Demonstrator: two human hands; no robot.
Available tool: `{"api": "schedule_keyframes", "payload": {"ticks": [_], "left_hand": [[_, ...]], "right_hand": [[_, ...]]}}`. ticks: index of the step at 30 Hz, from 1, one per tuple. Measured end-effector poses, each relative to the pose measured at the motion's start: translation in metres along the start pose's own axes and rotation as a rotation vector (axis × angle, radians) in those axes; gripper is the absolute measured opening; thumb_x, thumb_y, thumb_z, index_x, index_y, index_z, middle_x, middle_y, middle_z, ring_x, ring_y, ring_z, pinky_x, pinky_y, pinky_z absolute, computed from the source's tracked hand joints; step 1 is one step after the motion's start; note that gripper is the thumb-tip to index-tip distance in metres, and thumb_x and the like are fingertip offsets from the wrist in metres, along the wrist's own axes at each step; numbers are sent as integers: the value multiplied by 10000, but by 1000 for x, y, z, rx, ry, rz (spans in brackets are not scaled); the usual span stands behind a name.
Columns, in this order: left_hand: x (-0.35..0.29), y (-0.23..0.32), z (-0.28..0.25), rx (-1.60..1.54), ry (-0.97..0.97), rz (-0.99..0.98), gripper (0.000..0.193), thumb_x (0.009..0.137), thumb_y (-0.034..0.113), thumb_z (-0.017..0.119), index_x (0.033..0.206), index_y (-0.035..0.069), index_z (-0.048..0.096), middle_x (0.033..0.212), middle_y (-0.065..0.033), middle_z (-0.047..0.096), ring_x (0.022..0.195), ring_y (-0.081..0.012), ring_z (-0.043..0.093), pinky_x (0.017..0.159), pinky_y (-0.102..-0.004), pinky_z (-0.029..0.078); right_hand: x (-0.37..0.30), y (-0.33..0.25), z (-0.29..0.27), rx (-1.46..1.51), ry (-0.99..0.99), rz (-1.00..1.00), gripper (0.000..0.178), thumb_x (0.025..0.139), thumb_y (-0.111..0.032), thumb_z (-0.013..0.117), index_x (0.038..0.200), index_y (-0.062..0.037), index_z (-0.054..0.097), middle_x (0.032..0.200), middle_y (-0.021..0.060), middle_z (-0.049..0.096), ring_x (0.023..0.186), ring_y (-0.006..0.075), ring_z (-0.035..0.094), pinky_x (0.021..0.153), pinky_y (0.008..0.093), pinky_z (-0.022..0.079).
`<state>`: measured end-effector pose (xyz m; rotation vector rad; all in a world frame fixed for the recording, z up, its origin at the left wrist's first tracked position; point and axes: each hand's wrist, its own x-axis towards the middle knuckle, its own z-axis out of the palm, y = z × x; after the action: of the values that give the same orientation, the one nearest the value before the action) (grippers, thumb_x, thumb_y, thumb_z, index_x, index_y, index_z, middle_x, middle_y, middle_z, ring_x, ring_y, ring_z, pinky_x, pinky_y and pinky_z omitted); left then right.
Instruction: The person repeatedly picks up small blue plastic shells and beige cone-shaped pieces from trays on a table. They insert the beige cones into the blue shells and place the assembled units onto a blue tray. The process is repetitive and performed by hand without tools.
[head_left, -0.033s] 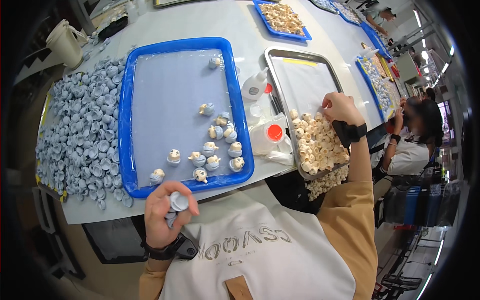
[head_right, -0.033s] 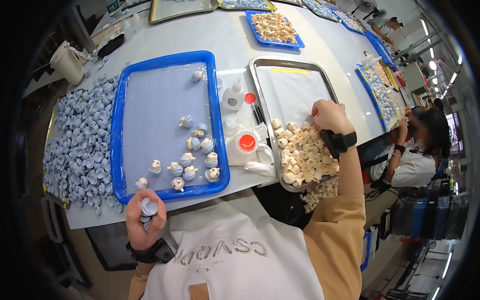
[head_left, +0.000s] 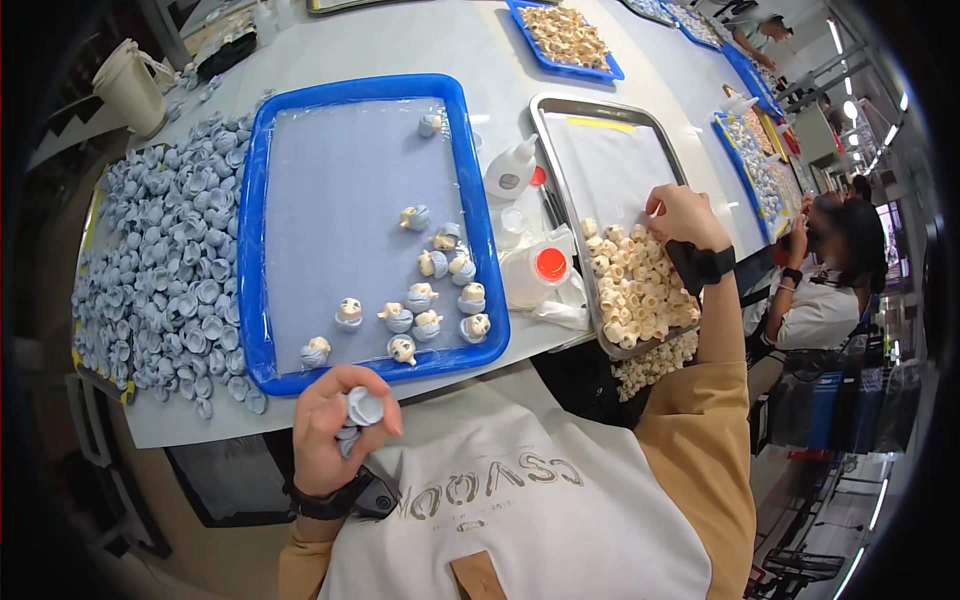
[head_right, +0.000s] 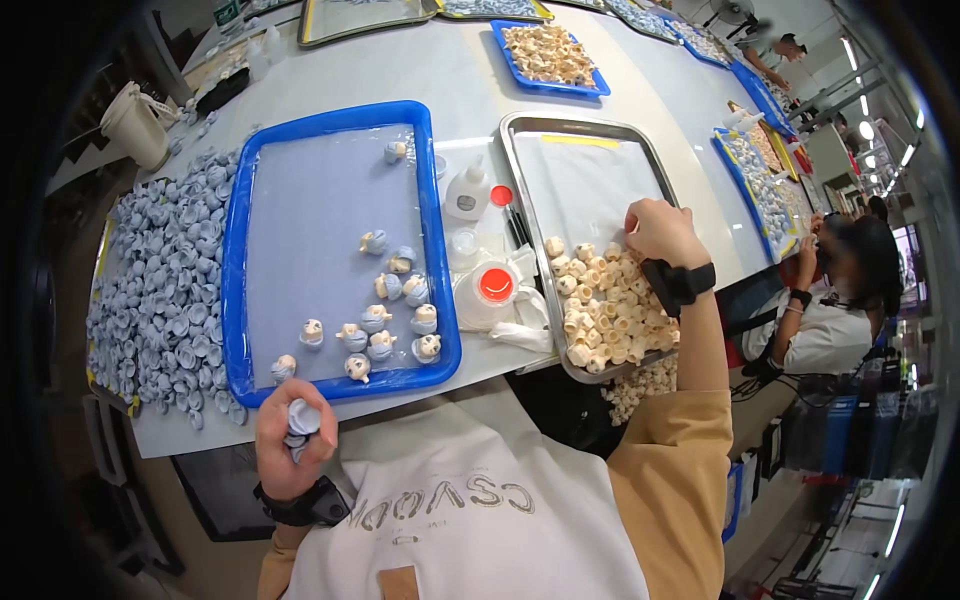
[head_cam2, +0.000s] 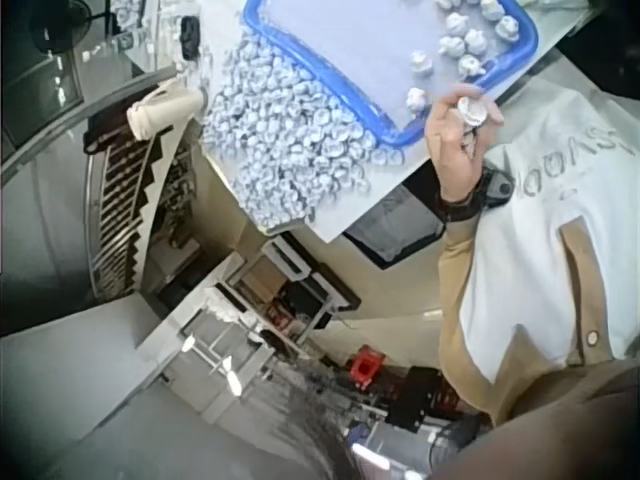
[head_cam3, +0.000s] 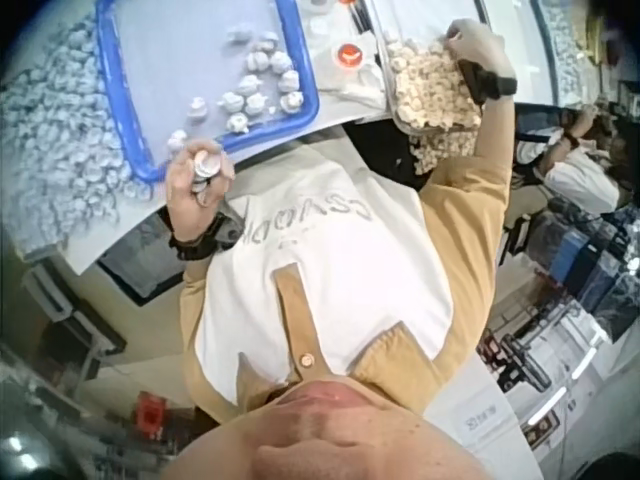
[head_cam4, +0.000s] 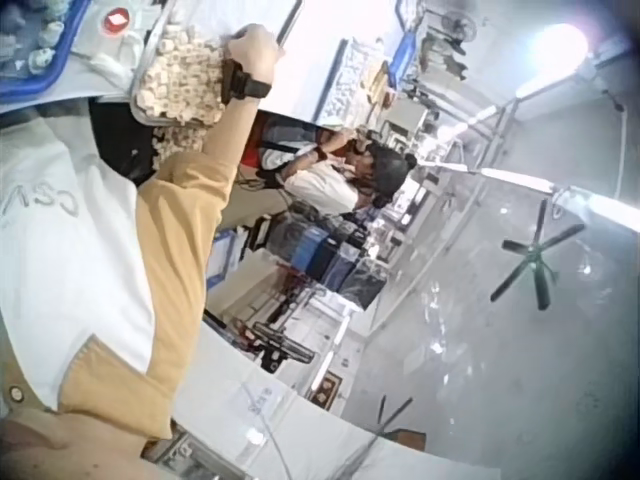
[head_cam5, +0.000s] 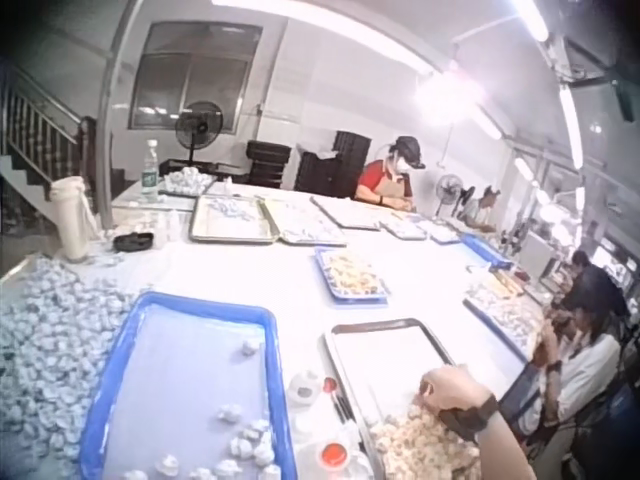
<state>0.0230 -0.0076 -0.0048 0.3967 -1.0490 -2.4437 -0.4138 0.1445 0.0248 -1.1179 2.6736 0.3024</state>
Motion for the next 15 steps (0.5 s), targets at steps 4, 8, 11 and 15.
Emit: {"api": "schedule_keyframes", "payload": {"ticks": [4,8,11,15], "left_hand": [[0,0,0,79,-35,-36,385,943,347,432,1039,-20,497,745,-145,585,432,-54,343,416,-201,273],[3,-5,4,26,-1,-10,323,965,333,403,1033,22,458,730,-98,519,433,-50,337,395,-195,268],[4,-5,3,-40,21,-9,308,952,321,447,1052,31,471,776,-92,530,458,-48,349,417,-190,275],[4,-8,0,-27,-68,41,292,934,303,494,1042,32,495,815,-99,556,488,-42,359,442,-184,280]], "right_hand": [[-12,-8,-6,72,-62,11,259,676,-250,685,887,-101,659,764,54,667,769,228,635,756,379,422],[-8,0,-7,225,-105,-55,288,670,-188,697,918,-55,636,770,88,657,716,216,632,672,332,464],[-6,6,-6,338,-121,-89,272,678,-124,686,920,-18,621,755,106,644,681,209,621,617,321,480],[-10,15,1,417,50,-119,256,726,-85,649,965,4,620,757,103,624,671,197,599,621,314,477]]}}
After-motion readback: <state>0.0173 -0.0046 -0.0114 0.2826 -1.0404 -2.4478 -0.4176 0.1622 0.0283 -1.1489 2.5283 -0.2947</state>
